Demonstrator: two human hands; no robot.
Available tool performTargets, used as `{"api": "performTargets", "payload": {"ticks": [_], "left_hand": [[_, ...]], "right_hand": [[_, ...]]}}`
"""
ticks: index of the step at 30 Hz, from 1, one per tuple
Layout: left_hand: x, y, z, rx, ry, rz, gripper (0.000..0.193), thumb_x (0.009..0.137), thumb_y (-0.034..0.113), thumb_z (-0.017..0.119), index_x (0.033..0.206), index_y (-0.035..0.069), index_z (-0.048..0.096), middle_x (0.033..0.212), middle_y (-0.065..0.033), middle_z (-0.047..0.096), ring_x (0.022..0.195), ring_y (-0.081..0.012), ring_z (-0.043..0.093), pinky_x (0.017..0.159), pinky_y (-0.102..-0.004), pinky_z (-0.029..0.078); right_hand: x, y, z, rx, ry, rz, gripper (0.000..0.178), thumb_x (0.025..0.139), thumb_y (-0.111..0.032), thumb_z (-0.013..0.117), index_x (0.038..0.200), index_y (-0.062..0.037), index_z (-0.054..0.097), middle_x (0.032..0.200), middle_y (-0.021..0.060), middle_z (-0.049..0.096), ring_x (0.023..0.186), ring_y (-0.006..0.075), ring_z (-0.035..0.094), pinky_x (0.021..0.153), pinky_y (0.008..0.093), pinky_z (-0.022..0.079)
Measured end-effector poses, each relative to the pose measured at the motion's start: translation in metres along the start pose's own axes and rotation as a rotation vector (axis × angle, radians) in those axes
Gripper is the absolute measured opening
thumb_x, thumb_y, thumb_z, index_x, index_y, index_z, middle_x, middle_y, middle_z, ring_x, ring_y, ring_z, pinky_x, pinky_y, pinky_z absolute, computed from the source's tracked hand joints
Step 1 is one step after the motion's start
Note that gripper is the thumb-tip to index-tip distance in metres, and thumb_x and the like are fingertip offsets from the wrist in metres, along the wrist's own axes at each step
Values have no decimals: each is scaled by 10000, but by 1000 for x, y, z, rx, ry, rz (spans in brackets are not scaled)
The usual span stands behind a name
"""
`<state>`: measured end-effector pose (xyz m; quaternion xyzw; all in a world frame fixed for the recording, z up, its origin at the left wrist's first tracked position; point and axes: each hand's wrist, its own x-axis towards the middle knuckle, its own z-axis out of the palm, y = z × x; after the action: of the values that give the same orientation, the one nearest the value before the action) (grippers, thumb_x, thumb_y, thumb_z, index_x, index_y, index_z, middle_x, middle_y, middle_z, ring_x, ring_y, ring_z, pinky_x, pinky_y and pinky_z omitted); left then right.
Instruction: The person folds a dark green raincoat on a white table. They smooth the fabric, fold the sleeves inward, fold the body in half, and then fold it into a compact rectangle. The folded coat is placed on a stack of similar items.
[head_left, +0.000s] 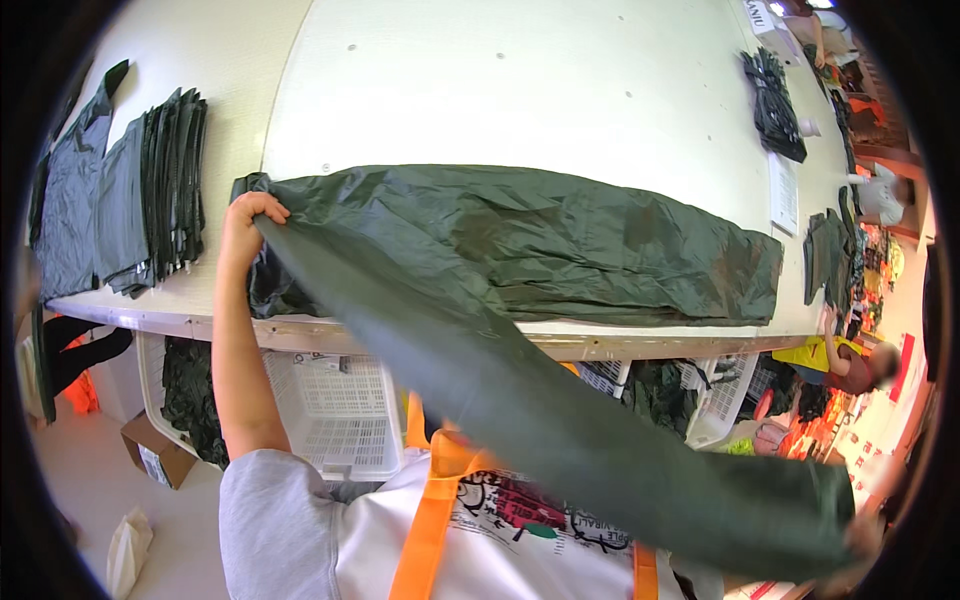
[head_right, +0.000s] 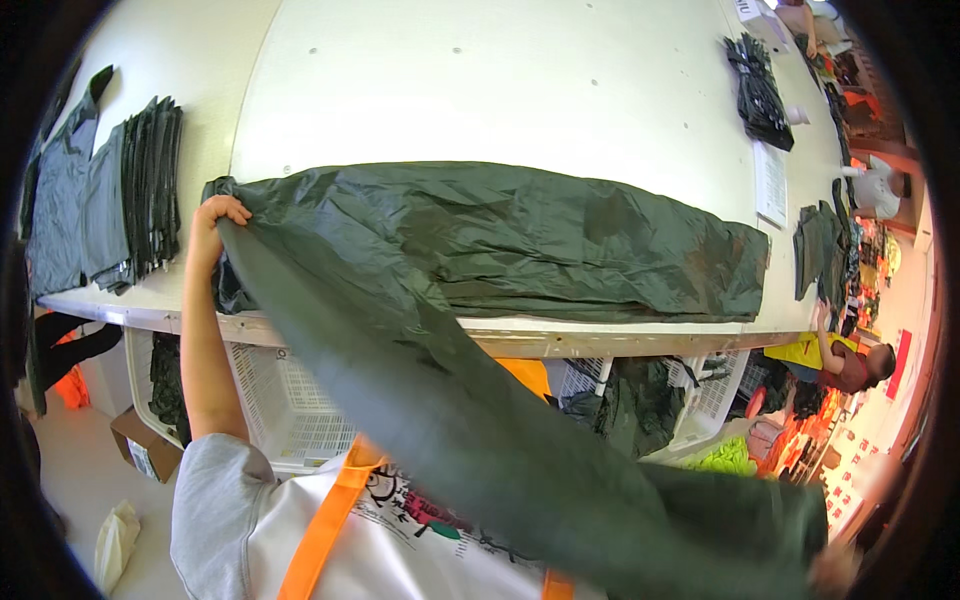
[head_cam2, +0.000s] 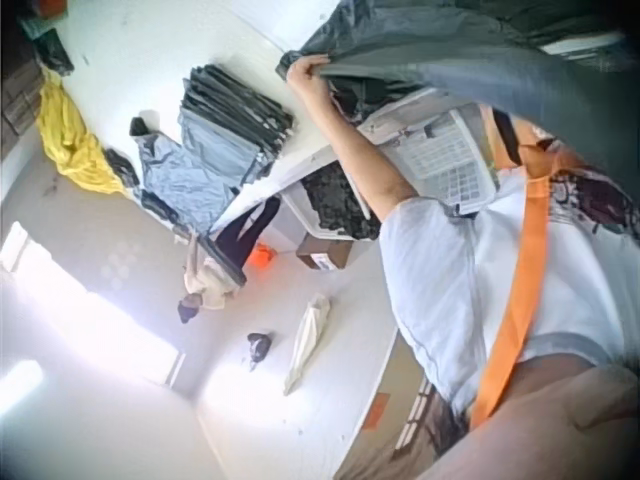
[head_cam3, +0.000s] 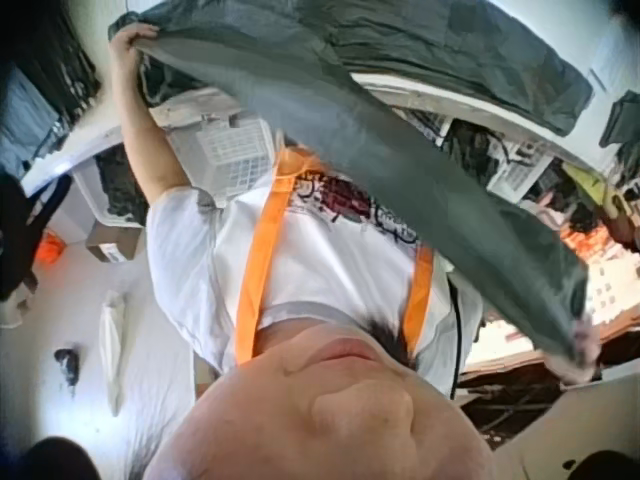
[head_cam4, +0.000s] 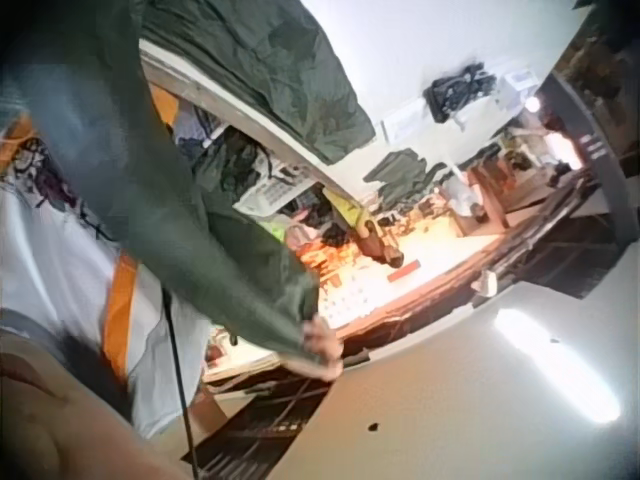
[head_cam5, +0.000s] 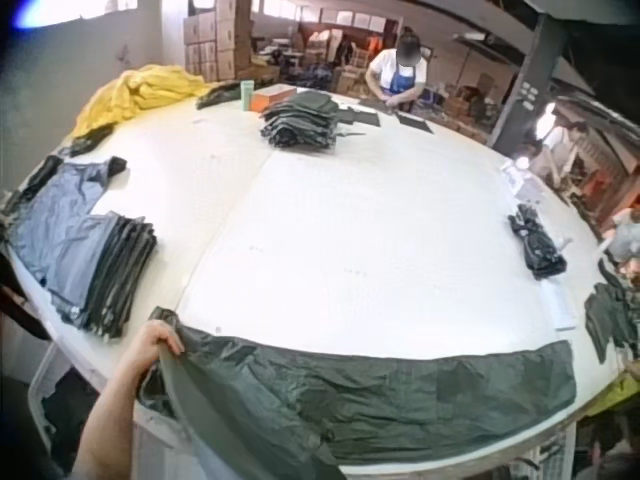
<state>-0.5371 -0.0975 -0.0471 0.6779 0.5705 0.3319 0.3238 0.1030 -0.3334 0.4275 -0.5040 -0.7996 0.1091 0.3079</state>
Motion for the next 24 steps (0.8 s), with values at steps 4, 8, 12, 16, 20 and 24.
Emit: {"api": "performTargets", "payload": {"ticks": [4,8,12,16,20,24], "left_hand": [[29,36,6,537,-169,-417,184,686,-51,500,733,42,651,776,-153,659,809,-274,631,735,-373,476],[29,77,39,1104,65,-422,619,745,46,573,1341,132,428,1269,-162,531,1214,-321,464,1026,-454,338],[44,123,139,795,339,-352,856,841,476,528,1429,-54,204,1427,-357,240,1356,-449,223,1112,-497,179],[21,123,183,876,455,-493,981,832,677,457,1422,-69,216,1459,-325,208,1387,-423,161,1122,-492,132],[1,114,189,825,576,-451,907,870,642,435,1408,-68,264,1465,-302,222,1380,-407,197,1109,-507,163],[6,98,191,843,493,-409,861,884,618,435,1409,-47,283,1480,-260,232,1386,-383,197,1111,-504,164]], "right_hand": [[-47,301,53,-1044,258,350,268,957,-184,414,954,-2,610,889,147,621,829,282,603,751,376,480],[-21,453,214,-558,192,549,342,968,-232,384,879,68,523,846,266,565,812,431,541,762,457,435],[-20,483,289,-328,60,784,399,970,-290,375,953,77,532,982,313,582,909,468,541,811,466,427],[-7,470,279,181,-19,1096,600,962,-508,365,1140,46,515,1150,235,572,1095,342,534,910,410,410],[-55,438,213,677,-166,1047,742,930,-626,329,1332,-12,441,1349,133,480,1247,234,443,1031,381,339],[-148,436,238,507,-137,785,359,966,-313,495,1068,22,573,874,31,619,713,110,484,632,270,410]]}}
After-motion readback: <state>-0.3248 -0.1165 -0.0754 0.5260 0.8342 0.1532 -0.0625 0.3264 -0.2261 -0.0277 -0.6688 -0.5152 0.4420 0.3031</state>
